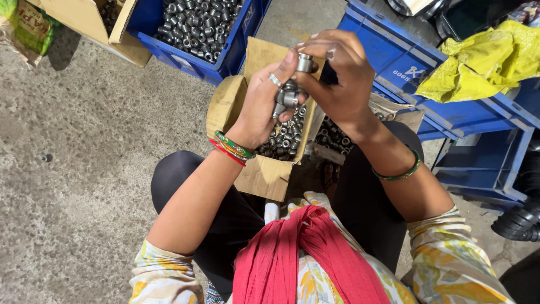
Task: The person sits on the floor and repeatedly picks up small cylindrical metal parts from a cardboard box. They hold the parts in both hands, align them, and press them together to form short stacks, then place the stacks back into the box.
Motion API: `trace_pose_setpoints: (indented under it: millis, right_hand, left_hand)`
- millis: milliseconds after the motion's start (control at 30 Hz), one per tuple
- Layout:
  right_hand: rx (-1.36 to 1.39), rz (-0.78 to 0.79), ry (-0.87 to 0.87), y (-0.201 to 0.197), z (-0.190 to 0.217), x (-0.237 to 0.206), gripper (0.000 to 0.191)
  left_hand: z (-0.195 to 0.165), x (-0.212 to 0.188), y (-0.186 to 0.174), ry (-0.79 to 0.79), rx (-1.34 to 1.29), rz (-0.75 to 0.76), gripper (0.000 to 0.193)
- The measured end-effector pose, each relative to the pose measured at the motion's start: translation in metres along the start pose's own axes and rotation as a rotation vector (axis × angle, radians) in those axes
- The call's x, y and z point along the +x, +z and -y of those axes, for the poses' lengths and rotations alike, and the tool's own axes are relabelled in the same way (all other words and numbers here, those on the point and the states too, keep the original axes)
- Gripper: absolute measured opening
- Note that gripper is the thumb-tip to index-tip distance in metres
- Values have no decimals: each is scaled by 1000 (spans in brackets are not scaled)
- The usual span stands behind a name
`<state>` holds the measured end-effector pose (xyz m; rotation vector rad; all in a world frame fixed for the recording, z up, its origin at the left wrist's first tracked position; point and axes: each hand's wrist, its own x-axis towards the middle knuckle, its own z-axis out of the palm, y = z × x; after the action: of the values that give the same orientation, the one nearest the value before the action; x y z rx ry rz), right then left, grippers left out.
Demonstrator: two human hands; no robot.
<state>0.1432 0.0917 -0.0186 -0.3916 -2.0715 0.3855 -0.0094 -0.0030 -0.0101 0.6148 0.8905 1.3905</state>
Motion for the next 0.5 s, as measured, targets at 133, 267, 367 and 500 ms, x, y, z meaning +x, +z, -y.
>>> trace_pose_setpoints:
  millis: [133,267,367,500]
  right_hand:
    - [29,-4,8,1,-1,1,28]
    - [13,14,4,-1,-1,0,33]
    - [6,19,6,-2,-1,-1,35]
    - [-4,20,5,-3,-1,0,35]
  left_hand:
    - [1,0,0,8,-45,67,53]
    - [3,2,0,7,-87,33,48]
    - [6,4,-1,26,-76,21,44]
    - [8,6,-4,22,-97,20,44]
